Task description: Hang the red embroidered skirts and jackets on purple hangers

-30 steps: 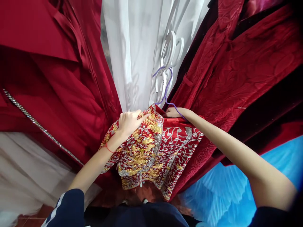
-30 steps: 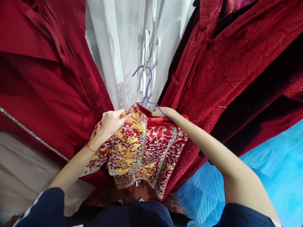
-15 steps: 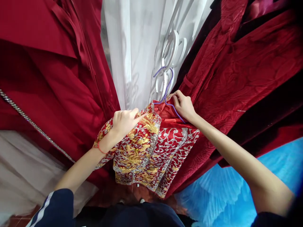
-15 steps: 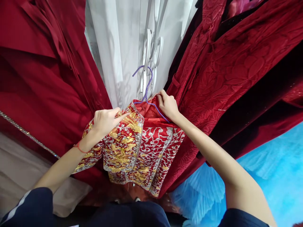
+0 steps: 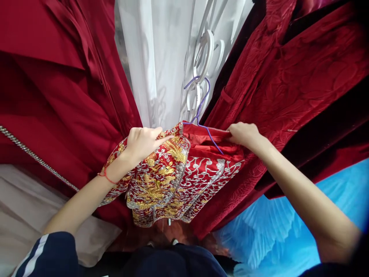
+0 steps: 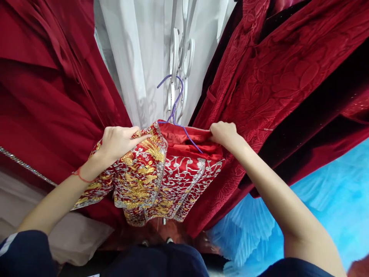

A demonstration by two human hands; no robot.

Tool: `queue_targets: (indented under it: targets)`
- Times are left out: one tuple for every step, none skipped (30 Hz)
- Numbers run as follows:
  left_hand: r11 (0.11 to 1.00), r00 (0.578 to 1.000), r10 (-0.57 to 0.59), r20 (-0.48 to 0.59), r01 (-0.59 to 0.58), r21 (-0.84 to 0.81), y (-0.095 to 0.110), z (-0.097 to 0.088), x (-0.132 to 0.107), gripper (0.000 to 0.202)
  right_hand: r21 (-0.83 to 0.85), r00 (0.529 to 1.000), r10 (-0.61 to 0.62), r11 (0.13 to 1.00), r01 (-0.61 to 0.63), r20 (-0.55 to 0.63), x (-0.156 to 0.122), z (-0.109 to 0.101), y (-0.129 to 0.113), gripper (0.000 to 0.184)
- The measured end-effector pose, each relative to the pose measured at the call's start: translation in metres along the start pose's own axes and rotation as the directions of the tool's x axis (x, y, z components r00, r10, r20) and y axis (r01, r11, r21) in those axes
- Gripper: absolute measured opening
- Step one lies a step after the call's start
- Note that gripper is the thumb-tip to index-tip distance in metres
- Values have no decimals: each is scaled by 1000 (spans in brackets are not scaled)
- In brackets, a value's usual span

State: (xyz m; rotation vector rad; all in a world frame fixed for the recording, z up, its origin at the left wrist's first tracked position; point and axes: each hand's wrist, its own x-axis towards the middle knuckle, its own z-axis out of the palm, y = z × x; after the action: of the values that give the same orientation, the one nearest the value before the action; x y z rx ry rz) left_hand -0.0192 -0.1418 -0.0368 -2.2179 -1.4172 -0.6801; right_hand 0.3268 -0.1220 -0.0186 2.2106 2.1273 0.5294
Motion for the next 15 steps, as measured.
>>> queue_targets:
  targets:
    - [1000,1000,-2,-1,2,-6,-3,-2,-1,66,43,1000,11,999,-12,9,-3,4,0,22]
    - [1000,1000,-4,-3,4,-14,-6,-3,-1,66,111,1000,21,994,-20,-11,-7,10,1,23]
    - [1000,1000,-8,-6,8,-21,-10,-4,-1,66,207,997,39,978,-25,-65,-12,18,3,25]
    - [1000,1000,-13,-11,13,-28,-14,-5,-1,66,327,988,73,945,-24,-138,-18,27,5,27]
    - [999,1000,-18,-18,17,-33,-17,-6,0,66,447,972,124,894,-23,-199,-25,37,6,30]
    - [999,999,-21,-24,21,-32,-20,-6,1,66,550,957,179,835,-24,-229,-32,47,7,32]
    - [999,999,-22,-27,21,-28,-23,-6,2,66,626,946,226,779,-31,-234,-39,55,6,34]
    - [1000,999,-18,-26,18,-20,-25,-6,4,66,676,935,268,736,-42,-233,-47,62,5,35]
    - [1000,1000,-12,-20,11,-10,-26,-6,5,66,706,918,310,707,-49,-248,-54,67,2,36]
    - [1000,1000,-3,-11,3,0,-27,-6,6,66,724,886,362,688,-45,-289,-60,70,-1,36]
    - [1000,1000,5,-2,-5,6,-28,-7,7,66,733,834,424,679,-36,-352,-66,70,-5,38]
    - [1000,1000,11,2,-11,6,-28,-7,8,66,735,771,483,678,-28,-416,-70,69,-7,39]
    - [1000,1000,15,1,-15,-2,-29,-8,8,67,730,714,525,683,-28,-463,-74,67,-9,41]
    - [1000,1000,16,-7,-16,-14,-29,-8,8,67,714,683,540,699,-39,-491,-76,65,-8,41]
    - [1000,1000,15,-17,-16,-24,-30,-9,8,67,681,681,531,730,-64,-504,-79,63,-4,42]
